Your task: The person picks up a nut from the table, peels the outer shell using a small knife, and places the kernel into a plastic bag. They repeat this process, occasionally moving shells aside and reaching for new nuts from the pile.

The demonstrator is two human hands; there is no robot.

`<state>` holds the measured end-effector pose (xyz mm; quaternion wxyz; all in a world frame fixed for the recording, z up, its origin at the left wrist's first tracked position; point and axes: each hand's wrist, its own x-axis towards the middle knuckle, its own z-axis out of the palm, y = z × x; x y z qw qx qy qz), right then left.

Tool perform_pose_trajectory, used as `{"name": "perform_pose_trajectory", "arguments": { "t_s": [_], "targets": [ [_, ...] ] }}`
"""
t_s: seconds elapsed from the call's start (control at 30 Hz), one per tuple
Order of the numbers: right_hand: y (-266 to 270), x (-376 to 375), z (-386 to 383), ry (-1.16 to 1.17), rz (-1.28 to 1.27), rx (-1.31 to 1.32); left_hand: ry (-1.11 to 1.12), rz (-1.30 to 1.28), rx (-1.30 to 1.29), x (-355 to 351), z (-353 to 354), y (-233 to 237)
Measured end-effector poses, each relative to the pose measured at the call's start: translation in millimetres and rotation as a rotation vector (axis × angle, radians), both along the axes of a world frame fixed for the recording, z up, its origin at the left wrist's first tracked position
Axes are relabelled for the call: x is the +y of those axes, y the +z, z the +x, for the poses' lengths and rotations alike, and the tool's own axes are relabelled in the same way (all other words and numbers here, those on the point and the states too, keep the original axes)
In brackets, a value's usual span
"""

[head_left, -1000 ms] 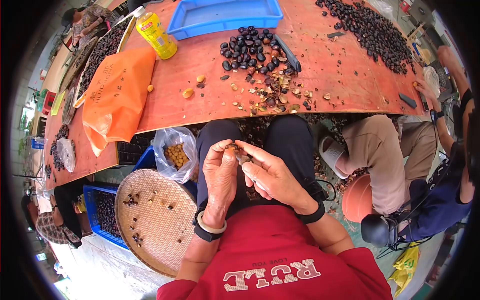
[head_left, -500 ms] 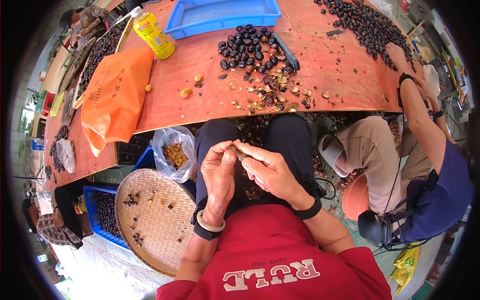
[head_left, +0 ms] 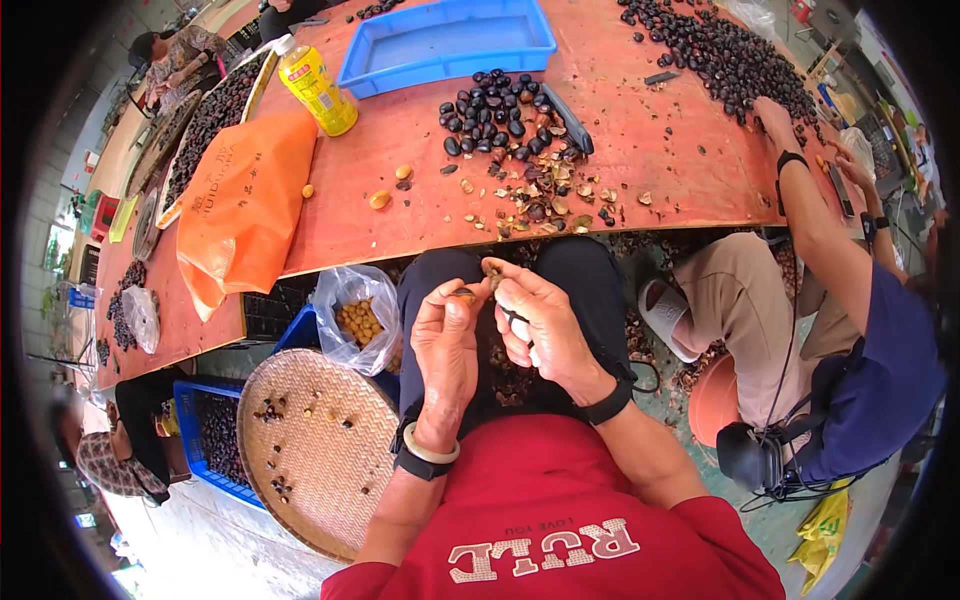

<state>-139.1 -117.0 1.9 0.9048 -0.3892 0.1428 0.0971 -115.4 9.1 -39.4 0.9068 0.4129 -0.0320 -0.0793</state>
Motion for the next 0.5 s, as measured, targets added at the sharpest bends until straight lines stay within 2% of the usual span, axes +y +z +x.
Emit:
{"name": "perform_pose_trajectory", "arguments": {
  "t_s": [0.1,0.17,0.37,0.43,0.5],
  "targets": [
    [9,-3,-6,-0.020,0.041,0.001,-0.019,-0.081,0.080,4,3,10],
    [13,-3,-10,0.027,-0.104,-0.033,-0.085,-0.203,0.134,8,4,9],
    [15,8,-20,0.112,-0.185,-0.073,0.003,-0.106,0.171,3,-1,11],
    [18,10,-20,0.100,-0.267,-0.083,0.024,-0.045,0.101,0,-3,12],
    [22,8,-19,0.129,-0.284,-0.070,-0.056,-0.028,0.058,8,-2,0]
  ]
}}
